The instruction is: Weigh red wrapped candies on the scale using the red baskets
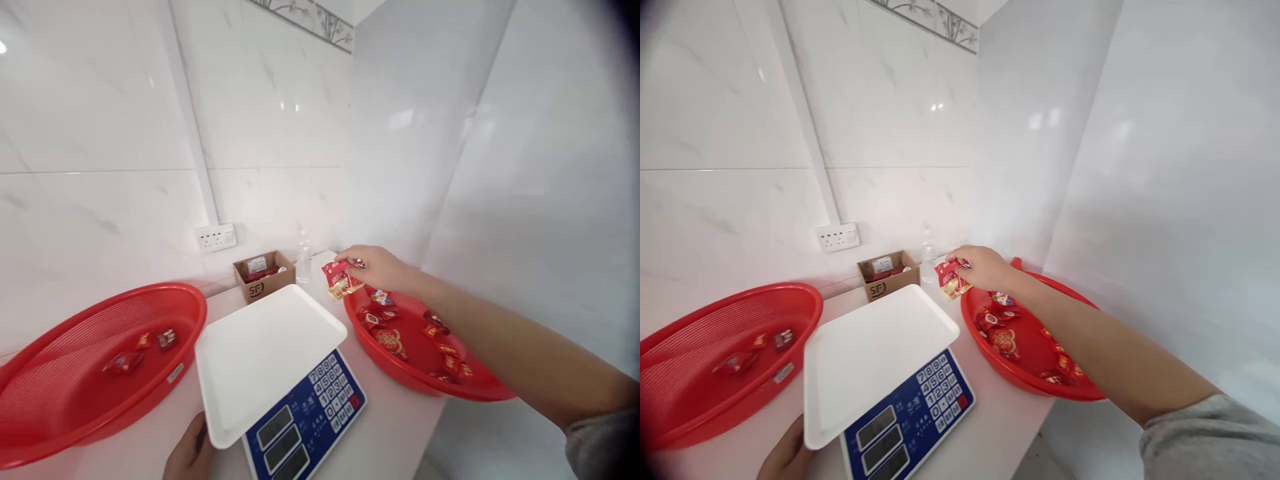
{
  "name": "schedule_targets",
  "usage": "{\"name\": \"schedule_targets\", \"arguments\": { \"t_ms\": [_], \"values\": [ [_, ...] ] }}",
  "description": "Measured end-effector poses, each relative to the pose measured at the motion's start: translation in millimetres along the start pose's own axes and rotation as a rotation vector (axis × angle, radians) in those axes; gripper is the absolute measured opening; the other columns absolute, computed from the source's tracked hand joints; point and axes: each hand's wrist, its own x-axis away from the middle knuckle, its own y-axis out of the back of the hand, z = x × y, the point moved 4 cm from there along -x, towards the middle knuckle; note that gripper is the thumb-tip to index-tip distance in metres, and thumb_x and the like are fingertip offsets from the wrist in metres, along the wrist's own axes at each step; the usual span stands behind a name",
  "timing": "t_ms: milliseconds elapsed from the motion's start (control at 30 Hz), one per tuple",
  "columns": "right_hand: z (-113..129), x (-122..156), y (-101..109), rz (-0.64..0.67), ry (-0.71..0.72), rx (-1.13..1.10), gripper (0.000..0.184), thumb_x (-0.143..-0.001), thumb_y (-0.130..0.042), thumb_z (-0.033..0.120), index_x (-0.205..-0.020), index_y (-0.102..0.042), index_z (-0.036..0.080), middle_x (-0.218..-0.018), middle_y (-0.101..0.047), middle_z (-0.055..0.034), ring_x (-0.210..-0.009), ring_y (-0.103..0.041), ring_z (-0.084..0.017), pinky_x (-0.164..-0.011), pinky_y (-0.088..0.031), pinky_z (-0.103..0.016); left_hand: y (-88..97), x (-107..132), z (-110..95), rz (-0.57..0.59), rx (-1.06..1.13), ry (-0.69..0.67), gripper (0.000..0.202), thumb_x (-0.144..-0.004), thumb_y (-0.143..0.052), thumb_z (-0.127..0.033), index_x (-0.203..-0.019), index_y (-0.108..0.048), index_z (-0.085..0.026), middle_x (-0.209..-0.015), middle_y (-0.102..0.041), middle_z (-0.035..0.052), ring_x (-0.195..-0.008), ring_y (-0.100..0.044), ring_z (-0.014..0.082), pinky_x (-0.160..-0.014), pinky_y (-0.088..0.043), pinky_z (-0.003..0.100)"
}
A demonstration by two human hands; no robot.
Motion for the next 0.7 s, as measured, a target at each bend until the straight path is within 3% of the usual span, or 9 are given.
{"name": "schedule_targets", "arguments": {
  "t_ms": [67, 167, 267, 367, 533, 700],
  "values": [
    [27, -9, -15, 0.003, 0.059, -0.130, 0.033, -0.079, -0.050, 0.015, -0.106, -0.064, 0.025, -0.108, -0.064, 0.0016, -0.097, -0.059, -0.016, -0.085, -0.044, -0.026, 1.0, 1, -4, 0.046, 0.002, -0.009, 0.039, -0.073, -0.050, -0.040, -0.103, -0.063, -0.019, -0.110, -0.069, 0.0046, -0.106, -0.061, 0.0275, -0.081, -0.053, 0.031],
    [56, -16, -53, 0.065, 0.087, -0.321, 0.031, -0.079, -0.052, 0.018, -0.108, -0.062, 0.024, -0.106, -0.064, 0.0014, -0.096, -0.059, -0.015, -0.087, -0.045, -0.027, 3.0, 3, -12, 0.070, 0.002, -0.009, 0.036, -0.074, -0.050, -0.038, -0.100, -0.064, -0.019, -0.110, -0.069, 0.0044, -0.106, -0.061, 0.0267, -0.080, -0.052, 0.031],
    [70, -17, -99, 0.193, 0.072, -0.340, 0.026, -0.078, -0.056, 0.020, -0.103, -0.064, 0.021, -0.097, -0.066, -0.0013, -0.087, -0.062, -0.016, -0.082, -0.047, -0.028, 3.0, 7, -20, 0.099, 0.016, -0.025, 0.032, -0.075, -0.049, -0.037, -0.095, -0.065, -0.019, -0.098, -0.072, 0.0046, -0.099, -0.063, 0.0266, -0.080, -0.051, 0.034],
    [74, -15, -127, 0.339, 0.048, -0.326, 0.027, -0.075, -0.055, 0.015, -0.100, -0.067, 0.019, -0.088, -0.069, -0.0028, -0.072, -0.063, -0.015, -0.068, -0.050, -0.025, 2.5, 9, -24, 0.115, 0.040, -0.041, 0.031, -0.076, -0.048, -0.035, -0.096, -0.065, -0.018, -0.095, -0.071, 0.0047, -0.095, -0.064, 0.0249, -0.081, -0.050, 0.034],
    [72, -18, -126, 0.462, 0.017, -0.315, 0.034, -0.076, -0.053, 0.017, -0.108, -0.063, 0.019, -0.090, -0.070, -0.0032, -0.067, -0.064, -0.014, -0.051, -0.048, -0.021, 1.4, 10, -21, 0.146, 0.041, -0.027, 0.034, -0.079, -0.044, -0.035, -0.102, -0.062, -0.018, -0.106, -0.069, 0.0065, -0.103, -0.061, 0.0246, -0.086, -0.048, 0.033],
    [67, -19, -120, 0.420, 0.013, -0.252, 0.029, -0.075, -0.054, 0.016, -0.102, -0.065, 0.018, -0.092, -0.071, -0.0045, -0.070, -0.064, -0.016, -0.056, -0.048, -0.024, 0.2, 9, -18, 0.176, 0.042, -0.031, 0.035, -0.080, -0.044, -0.034, -0.104, -0.061, -0.017, -0.108, -0.067, 0.0075, -0.106, -0.059, 0.0249, -0.086, -0.048, 0.033]
  ]
}}
